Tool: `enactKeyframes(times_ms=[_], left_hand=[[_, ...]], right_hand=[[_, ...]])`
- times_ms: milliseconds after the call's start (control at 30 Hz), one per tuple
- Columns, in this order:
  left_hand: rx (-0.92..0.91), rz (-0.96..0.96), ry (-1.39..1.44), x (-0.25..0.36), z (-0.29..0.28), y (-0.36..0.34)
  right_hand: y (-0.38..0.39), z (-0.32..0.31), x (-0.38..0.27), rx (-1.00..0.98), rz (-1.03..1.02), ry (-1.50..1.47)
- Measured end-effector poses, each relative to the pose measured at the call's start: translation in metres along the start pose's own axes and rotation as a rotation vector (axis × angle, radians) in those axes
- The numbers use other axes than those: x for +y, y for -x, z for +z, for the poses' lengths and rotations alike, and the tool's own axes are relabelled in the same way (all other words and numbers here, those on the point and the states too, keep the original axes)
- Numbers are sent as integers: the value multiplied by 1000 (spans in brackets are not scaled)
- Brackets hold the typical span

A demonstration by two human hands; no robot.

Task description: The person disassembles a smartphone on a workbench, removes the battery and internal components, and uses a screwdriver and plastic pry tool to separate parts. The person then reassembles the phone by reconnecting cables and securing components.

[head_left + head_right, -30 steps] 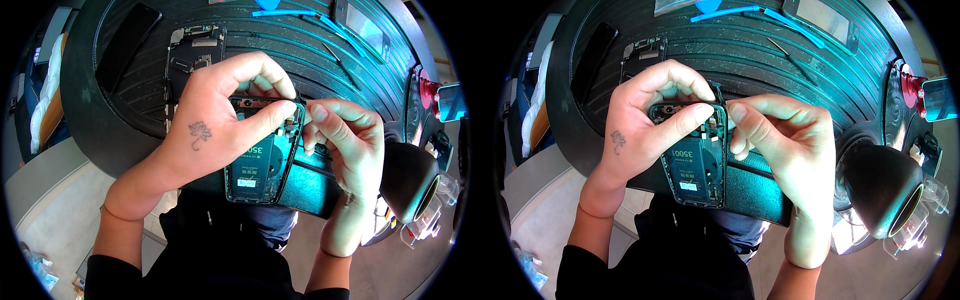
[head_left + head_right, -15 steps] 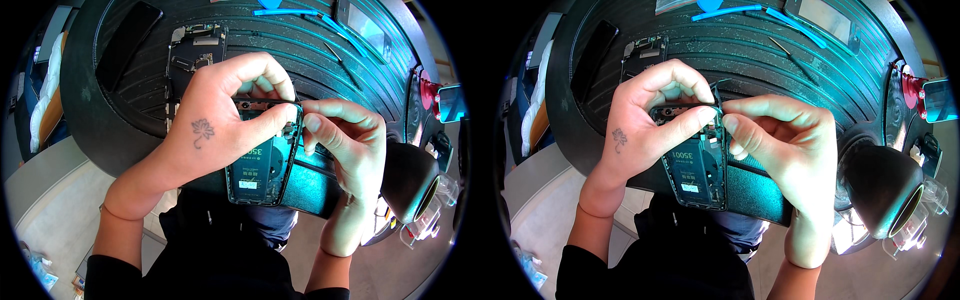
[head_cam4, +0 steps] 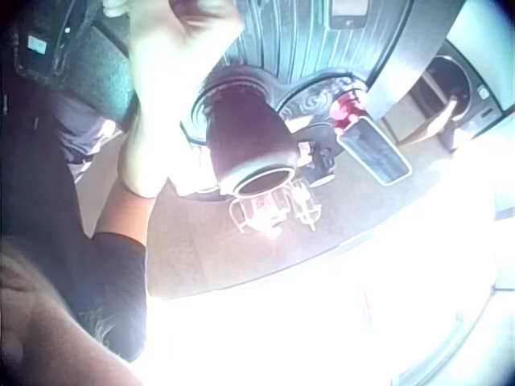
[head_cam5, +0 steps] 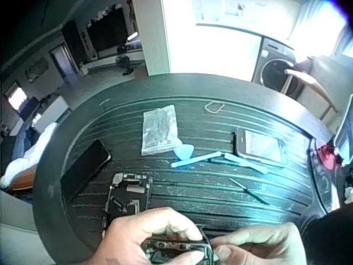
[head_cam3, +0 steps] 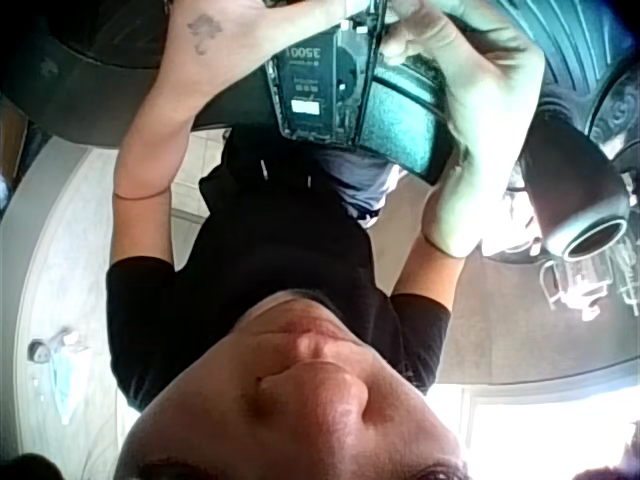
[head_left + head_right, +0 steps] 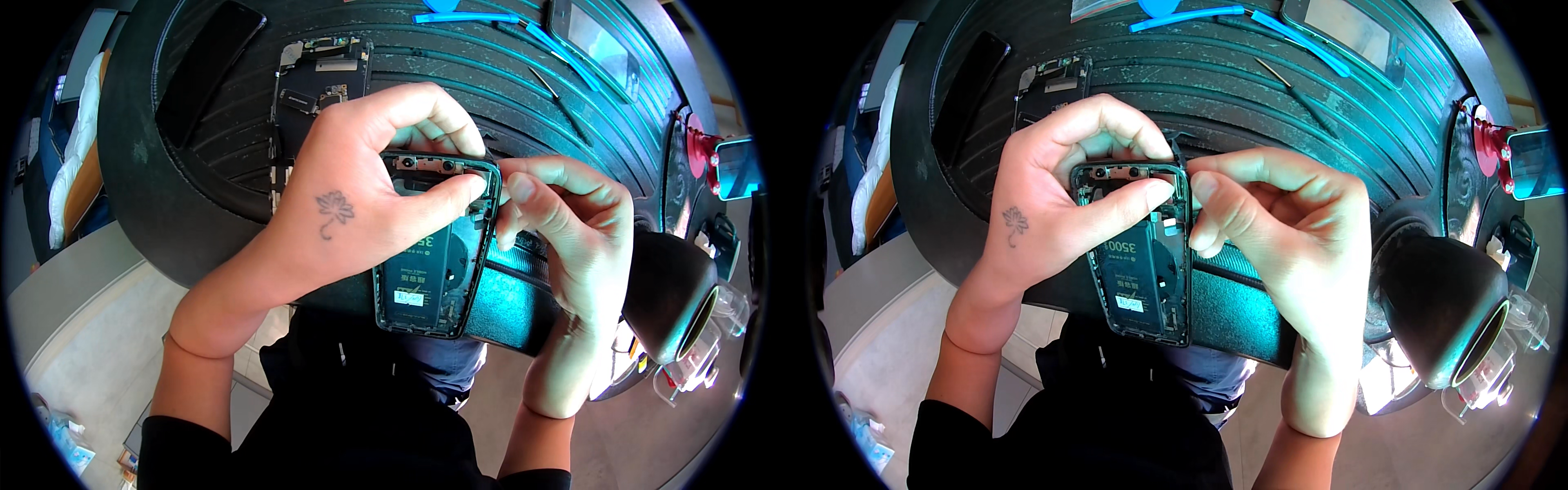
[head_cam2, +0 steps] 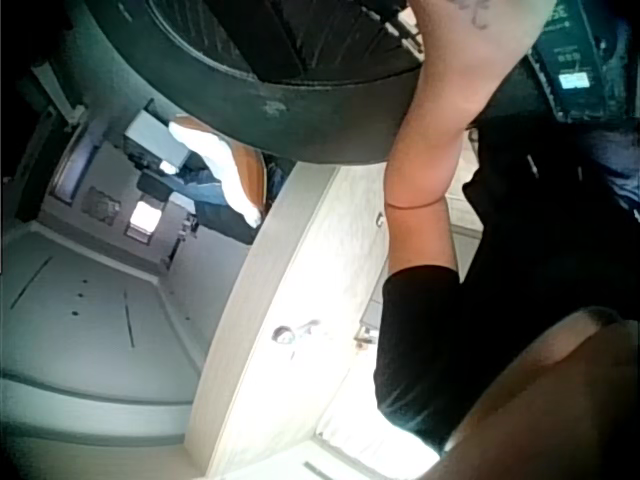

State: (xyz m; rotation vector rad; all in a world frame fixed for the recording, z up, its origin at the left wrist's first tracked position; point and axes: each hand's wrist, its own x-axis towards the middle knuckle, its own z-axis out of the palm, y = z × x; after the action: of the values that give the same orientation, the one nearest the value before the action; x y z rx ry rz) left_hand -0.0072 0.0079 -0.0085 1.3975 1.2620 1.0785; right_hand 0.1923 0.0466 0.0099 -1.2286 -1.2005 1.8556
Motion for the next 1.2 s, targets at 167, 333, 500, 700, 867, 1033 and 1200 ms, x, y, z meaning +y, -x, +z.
enactKeyframes(times_ms=[167, 333, 500, 700, 867, 1033, 1200], left_hand=[[-17, 24, -23, 1, -2, -1], [-31, 0, 1, 1, -2, -1], [-38, 22, -3, -2, -3, -1], [-45, -66, 21, 3, -3, -1], [-22, -41, -45, 1, 0, 0], [-34, -27, -74, 1, -1, -1], [-34, -54, 31, 5, -7, -5]], right_hand=[[4, 1, 1, 10, -65, 34], [4, 6, 0, 34, -75, 86], [4, 8, 2, 50, -59, 109], [2, 8, -1, 50, 0, 146], [2, 12, -1, 70, -3, 199], [2, 10, 0, 55, -5, 223], [2, 7, -5, 4, 36, 104]])
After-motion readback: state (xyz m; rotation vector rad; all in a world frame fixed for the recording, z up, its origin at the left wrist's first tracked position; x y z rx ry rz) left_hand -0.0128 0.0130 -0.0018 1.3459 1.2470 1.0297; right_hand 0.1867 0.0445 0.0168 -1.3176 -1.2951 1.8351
